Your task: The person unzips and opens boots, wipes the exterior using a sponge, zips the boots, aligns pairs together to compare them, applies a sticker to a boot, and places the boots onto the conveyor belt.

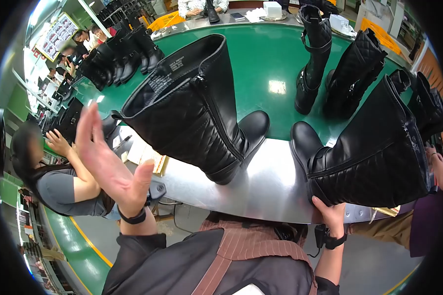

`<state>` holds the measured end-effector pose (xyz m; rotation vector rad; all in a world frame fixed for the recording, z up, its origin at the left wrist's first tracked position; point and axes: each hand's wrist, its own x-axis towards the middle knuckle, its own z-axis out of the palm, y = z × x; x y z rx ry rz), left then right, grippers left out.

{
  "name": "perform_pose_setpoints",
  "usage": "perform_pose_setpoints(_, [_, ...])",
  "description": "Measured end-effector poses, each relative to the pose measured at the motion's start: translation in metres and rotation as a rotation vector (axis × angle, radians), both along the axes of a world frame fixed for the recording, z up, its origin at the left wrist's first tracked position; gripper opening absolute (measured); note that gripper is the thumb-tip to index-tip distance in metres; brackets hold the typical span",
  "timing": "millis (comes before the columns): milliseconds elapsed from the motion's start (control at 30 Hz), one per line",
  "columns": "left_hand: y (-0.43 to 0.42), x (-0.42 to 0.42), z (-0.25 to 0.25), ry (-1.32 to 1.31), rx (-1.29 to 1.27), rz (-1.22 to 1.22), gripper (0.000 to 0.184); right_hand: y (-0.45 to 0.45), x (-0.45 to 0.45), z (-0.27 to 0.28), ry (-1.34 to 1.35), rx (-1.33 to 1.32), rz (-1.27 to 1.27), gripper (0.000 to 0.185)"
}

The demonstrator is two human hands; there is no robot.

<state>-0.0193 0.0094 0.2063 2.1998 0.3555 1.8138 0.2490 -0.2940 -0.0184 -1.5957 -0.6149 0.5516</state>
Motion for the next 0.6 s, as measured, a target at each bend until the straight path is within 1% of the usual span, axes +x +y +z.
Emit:
perform_pose_setpoints(33, [-0.005,0.003,0.019,0.229,0.094,0.126,0.066,0.000,0.000,-0.002,0.006,0.003,-0.012,0.056])
perform_pose_setpoints(67, [-0.005,0.006,0.024,0.369,0.158,0.191,0.060,-0.001,0.000,-0.005,0.003,0.004,-0.014,0.056])
perform_pose_setpoints(100, [-0.005,0.008,0.029,0.503,0.233,0.249,0.055,-0.002,0.001,-0.009,-0.016,-0.018,-0.027,0.055])
perform_pose_setpoints(133, [-0.005,0.011,0.029,0.548,0.278,0.245,0.047,-0.003,0.001,-0.010,-0.033,-0.040,-0.041,0.055])
perform_pose_setpoints(167, [-0.012,0.013,0.033,0.528,0.292,0.234,0.034,-0.002,0.001,-0.007,-0.032,-0.041,-0.047,0.055])
perform_pose_setpoints(267, [-0.029,0.006,0.033,0.547,0.310,0.198,0.033,0.002,-0.004,0.001,0.034,-0.006,-0.049,0.054])
perform_pose_setpoints(300, [-0.031,0.007,0.029,0.493,0.328,0.201,0.034,0.001,-0.004,0.001,0.045,-0.014,-0.044,0.054])
perform_pose_setpoints(367, [-0.038,0.007,0.028,0.490,0.320,0.208,0.034,0.002,-0.004,0.002,0.096,0.005,-0.045,0.055])
perform_pose_setpoints(400, [-0.040,0.007,0.027,0.485,0.309,0.220,0.033,0.005,-0.005,0.003,0.104,-0.001,-0.051,0.055])
perform_pose_setpoints(433, [-0.038,0.007,0.025,0.469,0.304,0.175,0.033,0.007,-0.006,0.004,0.059,0.022,-0.063,0.056])
perform_pose_setpoints(467, [-0.027,0.009,0.017,0.386,0.247,0.086,0.064,0.006,-0.006,0.005,0.016,0.036,-0.078,0.056])
perform_pose_setpoints(500, [-0.016,0.011,0.010,0.301,0.196,-0.007,0.097,0.003,-0.002,0.000,0.001,-0.005,-0.047,0.057])
perform_pose_setpoints(567, [0.005,0.026,-0.028,0.011,-0.094,-0.152,0.146,0.002,-0.001,0.000,0.035,-0.017,-0.034,0.055])
perform_pose_setpoints(600, [0.010,0.026,-0.046,0.034,-0.276,-0.188,0.161,0.002,-0.002,0.004,0.032,-0.031,-0.039,0.055])
